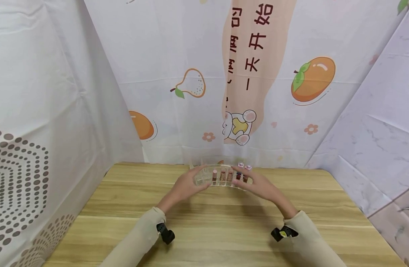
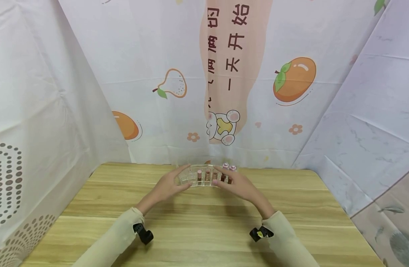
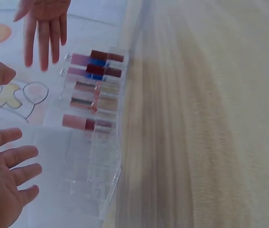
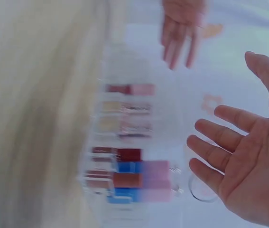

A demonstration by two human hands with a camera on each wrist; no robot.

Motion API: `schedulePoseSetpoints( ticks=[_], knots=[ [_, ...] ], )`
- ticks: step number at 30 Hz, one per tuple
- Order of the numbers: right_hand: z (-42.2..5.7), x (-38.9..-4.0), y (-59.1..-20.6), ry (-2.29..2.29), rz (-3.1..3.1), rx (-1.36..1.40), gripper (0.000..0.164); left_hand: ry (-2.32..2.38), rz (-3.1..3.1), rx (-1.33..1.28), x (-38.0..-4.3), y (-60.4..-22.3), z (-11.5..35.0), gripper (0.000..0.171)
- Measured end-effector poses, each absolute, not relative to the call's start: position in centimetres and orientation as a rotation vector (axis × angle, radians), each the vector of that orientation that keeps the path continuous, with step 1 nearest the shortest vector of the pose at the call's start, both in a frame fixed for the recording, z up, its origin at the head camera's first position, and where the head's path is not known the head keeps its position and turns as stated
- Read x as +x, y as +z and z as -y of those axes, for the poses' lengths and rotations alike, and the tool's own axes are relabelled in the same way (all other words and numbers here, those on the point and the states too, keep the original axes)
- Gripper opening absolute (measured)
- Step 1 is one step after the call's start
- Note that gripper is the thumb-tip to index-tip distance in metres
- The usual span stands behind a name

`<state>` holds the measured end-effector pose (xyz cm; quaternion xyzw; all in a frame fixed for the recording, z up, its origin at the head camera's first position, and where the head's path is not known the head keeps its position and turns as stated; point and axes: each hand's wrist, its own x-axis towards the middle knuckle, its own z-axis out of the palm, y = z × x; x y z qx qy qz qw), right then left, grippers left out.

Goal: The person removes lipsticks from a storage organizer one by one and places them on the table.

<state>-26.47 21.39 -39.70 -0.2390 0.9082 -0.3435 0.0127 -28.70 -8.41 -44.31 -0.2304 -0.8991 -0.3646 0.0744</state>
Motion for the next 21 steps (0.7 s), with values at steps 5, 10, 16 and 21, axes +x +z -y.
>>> schedulePoseSetpoints(
  ticks=[5, 10, 16, 21],
  knots=[
    [-23.0, -27.7, -38.7, -1.369, -2.682, -0.78, 0.057, -1.292, 2.587, -0.624, -29.8, -44.2, 9.0, 0.07],
    [-24.3, -28.8, -38.6, -1.588, -2.606, -0.772, 0.053, -1.533, 2.465, -0.523, -31.2, -44.5, 9.7, 0.069],
    [-25.1, -30.1, -39.2, -1.757, -2.625, -0.628, 0.051, -1.813, 2.306, -0.391, -33.1, -45.1, 10.5, 0.073],
    [-25.7, -31.0, -40.2, -1.819, -2.633, -0.495, 0.052, -1.993, 2.224, -0.299, -34.0, -45.9, 11.1, 0.076]
  ],
)
